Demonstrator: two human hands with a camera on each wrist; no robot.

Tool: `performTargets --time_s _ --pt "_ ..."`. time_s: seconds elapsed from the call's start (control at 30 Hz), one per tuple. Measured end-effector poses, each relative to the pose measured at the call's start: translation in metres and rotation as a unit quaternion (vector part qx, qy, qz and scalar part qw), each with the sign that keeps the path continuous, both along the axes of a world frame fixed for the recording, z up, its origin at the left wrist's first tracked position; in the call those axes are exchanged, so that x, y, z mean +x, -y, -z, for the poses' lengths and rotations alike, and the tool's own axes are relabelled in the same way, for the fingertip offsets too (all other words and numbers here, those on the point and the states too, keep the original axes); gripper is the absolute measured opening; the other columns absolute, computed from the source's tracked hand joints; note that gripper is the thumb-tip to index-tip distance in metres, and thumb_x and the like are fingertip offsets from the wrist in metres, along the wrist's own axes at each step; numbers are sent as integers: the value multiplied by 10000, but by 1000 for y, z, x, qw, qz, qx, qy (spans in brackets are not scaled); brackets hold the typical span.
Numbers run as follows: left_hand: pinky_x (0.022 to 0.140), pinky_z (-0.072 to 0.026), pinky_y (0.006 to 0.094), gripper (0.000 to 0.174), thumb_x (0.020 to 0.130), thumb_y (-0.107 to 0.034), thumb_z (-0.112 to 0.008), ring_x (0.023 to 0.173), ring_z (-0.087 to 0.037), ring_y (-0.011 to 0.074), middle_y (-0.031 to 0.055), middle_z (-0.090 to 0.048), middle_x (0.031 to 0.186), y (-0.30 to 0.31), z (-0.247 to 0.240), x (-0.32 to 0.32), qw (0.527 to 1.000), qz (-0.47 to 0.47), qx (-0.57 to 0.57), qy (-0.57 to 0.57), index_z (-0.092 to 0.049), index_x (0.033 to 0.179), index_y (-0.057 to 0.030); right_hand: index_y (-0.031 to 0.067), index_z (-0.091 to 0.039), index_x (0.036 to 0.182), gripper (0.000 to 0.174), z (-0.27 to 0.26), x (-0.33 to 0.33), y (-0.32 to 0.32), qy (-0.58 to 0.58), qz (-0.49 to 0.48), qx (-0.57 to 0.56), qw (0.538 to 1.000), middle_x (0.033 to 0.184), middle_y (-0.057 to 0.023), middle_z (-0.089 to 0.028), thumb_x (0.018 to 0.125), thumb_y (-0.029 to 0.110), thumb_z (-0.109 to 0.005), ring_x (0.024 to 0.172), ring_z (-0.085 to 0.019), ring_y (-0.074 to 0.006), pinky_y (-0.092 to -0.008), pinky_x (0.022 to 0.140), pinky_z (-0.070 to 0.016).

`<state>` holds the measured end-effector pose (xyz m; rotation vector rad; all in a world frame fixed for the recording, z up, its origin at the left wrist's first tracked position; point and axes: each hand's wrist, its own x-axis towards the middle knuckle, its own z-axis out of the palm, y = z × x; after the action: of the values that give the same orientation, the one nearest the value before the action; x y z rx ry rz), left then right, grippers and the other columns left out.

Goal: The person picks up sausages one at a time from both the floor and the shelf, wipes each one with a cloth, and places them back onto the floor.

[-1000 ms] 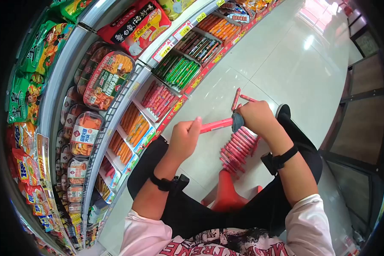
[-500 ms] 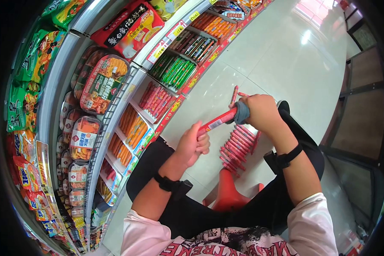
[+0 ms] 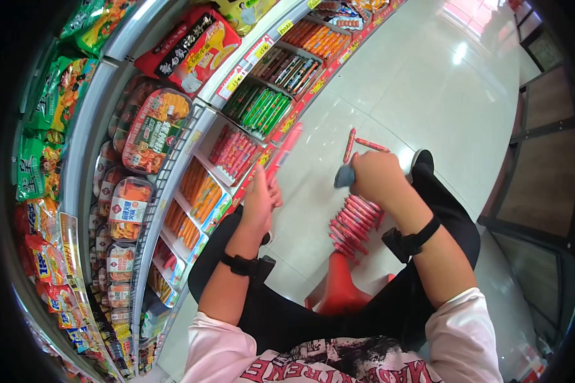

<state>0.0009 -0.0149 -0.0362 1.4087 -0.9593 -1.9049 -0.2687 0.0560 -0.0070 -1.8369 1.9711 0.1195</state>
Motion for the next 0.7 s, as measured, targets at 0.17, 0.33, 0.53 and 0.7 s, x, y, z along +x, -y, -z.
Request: performTargets --time_s 0.17,0.33,0.53,0.7 --pt "504 -362 261 482 1100 -558 -435 537 -389 76 -59 -381 669 33 38 45 991 -28 -23 126 -461 853 -145 150 -815 991 187 -1 18 0 -52 -98 130 985 993 -72 -791 863 154 -679 906 -773 -288 -424 681 -573" --pt "464 -381 269 435 1105 -524 -436 543 -458 90 -43 -433 674 81 85 97 973 -25 5 231 -468 878 -154 152 -814 986 181 -12 28 0 24 -84 102 991 991 -68 -792 872 149 -674 927 -771 -274 -404 699 -573" --pt "664 -523 443 446 1097 -401 -420 695 -655 298 206 -662 867 165 192 181 818 125 -238 508 -578 1084 16 129 -810 923 157 17 26 -5 29 -88 100 991 910 -80 -783 843 140 -676 851 -769 -285 -408 652 -568" --pt "839 -519 504 363 1051 -344 -509 890 -679 403 257 -690 941 179 221 184 871 118 -149 453 -588 1092 8 179 -822 1024 188 25 27 -7 -8 -109 176 978 1041 -41 -795 909 170 -673 951 -770 -237 -374 692 -566"
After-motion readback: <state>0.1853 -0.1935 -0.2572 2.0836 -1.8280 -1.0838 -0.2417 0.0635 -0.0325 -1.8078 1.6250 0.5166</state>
